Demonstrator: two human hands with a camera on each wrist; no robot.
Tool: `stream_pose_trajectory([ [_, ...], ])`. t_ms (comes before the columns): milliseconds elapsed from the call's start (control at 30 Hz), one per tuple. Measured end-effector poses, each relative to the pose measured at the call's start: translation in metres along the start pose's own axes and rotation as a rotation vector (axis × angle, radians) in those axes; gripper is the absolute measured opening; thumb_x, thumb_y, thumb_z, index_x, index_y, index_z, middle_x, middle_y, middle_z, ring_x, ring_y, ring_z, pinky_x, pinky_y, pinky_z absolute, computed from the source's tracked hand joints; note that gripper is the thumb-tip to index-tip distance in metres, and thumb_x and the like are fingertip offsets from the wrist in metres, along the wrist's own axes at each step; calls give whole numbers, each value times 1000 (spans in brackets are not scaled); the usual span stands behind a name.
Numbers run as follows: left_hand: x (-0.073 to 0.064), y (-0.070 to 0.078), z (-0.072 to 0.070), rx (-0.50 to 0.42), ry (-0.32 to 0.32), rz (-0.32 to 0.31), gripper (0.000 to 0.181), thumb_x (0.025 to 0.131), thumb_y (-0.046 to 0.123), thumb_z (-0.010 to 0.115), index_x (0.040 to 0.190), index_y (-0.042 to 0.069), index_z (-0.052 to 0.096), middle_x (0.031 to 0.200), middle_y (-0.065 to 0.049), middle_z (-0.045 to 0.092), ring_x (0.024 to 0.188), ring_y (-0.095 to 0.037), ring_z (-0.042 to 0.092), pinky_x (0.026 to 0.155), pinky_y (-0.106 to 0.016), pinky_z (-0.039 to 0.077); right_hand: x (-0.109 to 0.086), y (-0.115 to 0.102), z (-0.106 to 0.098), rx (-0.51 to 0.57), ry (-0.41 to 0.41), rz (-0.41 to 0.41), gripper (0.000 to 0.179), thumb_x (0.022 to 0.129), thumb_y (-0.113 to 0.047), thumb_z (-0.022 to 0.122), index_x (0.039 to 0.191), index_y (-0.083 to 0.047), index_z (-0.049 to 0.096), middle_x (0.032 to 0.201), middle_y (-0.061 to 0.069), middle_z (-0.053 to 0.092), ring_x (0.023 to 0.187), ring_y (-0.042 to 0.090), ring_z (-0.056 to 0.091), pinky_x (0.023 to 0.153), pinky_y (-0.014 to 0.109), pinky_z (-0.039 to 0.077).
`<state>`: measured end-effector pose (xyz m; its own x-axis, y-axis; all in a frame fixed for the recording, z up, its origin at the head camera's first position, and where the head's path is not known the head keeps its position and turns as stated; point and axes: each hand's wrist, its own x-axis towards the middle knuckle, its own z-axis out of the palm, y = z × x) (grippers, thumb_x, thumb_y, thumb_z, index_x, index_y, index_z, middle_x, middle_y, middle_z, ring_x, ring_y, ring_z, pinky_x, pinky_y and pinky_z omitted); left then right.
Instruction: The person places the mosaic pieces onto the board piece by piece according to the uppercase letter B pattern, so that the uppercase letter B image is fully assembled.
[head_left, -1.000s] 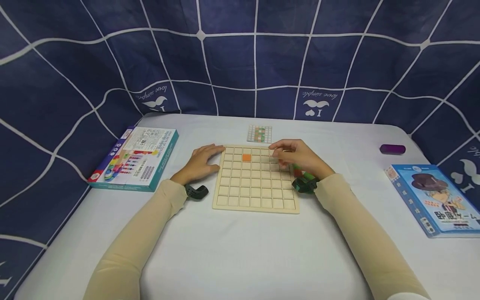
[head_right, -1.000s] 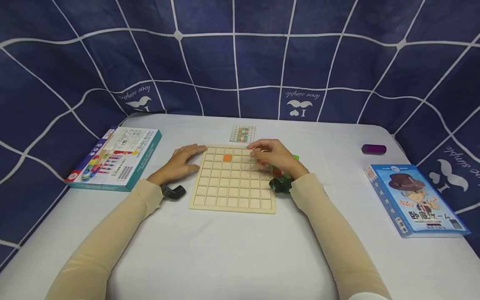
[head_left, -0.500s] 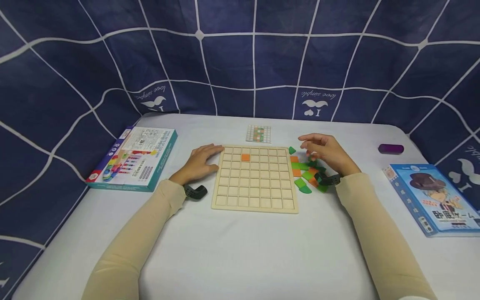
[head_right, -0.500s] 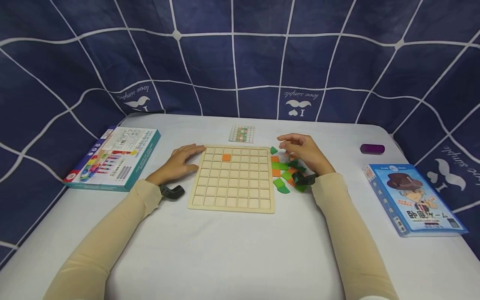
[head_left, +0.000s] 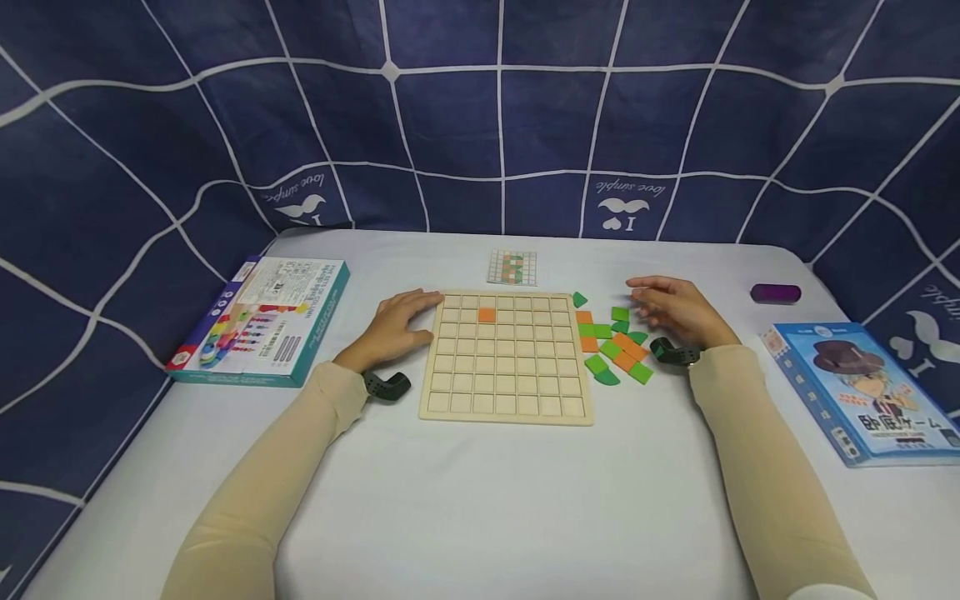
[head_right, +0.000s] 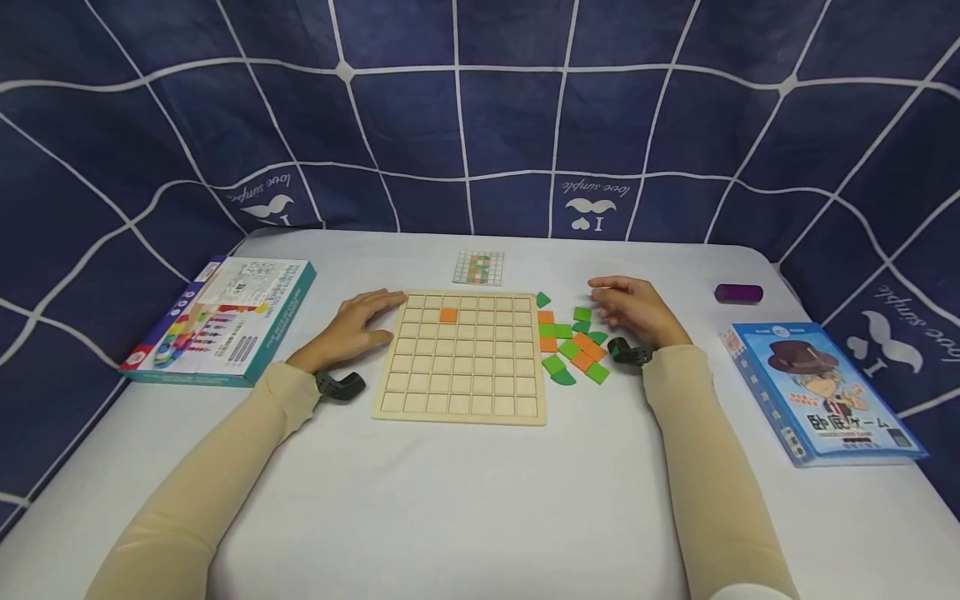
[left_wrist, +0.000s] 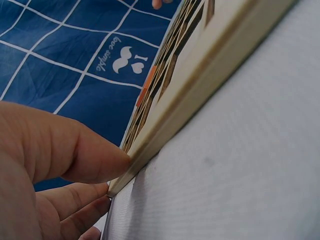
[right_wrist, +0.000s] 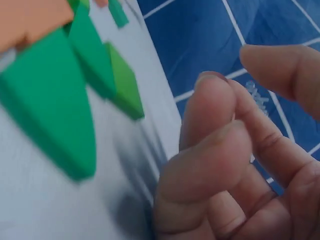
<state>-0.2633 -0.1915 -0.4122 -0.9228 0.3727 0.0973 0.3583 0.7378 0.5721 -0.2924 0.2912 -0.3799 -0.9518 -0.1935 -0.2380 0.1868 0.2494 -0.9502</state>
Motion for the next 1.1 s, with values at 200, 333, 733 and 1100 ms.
stream_pose_trajectory([
  [200, -2, 2, -1, -14, 0, 1, 73, 88, 16, 66, 159, 0, 51, 167, -18, 46, 161, -39, 29, 130, -58, 13, 3, 5, -1, -134, 7, 26, 56, 108, -14, 64, 156, 7, 47, 86, -8, 64, 69, 6, 54, 63, 17, 50],
  [333, -1, 1, -1, -12, 2, 5, 73, 89, 16, 66, 159, 0, 51, 167, -18, 47, 161, -39, 29, 130, -58, 13, 5, 7, 1, -234, 27, 41, 58, 103, -11, 70, 155, 6, 50, 82, -7, 59, 66, 7, 50, 62, 19, 47],
  [733, 0, 1, 0, -1, -5, 12, 74, 89, 17, 67, 159, 1, 51, 167, -18, 46, 161, -39, 29, 130, -58, 13, 6, 12, 2, -272, 85, 24, 49, 104, -13, 66, 148, 7, 56, 75, -4, 56, 61, 5, 51, 59, 17, 47],
  [1100, 1, 0, 0, 20, 5, 15, 72, 90, 16, 67, 159, 1, 51, 167, -19, 47, 161, -40, 30, 130, -59, 15, 2, 9, 3, -357, 11, 27, 53, 101, -10, 67, 150, 6, 57, 89, -1, 56, 65, 9, 51, 55, 24, 42],
])
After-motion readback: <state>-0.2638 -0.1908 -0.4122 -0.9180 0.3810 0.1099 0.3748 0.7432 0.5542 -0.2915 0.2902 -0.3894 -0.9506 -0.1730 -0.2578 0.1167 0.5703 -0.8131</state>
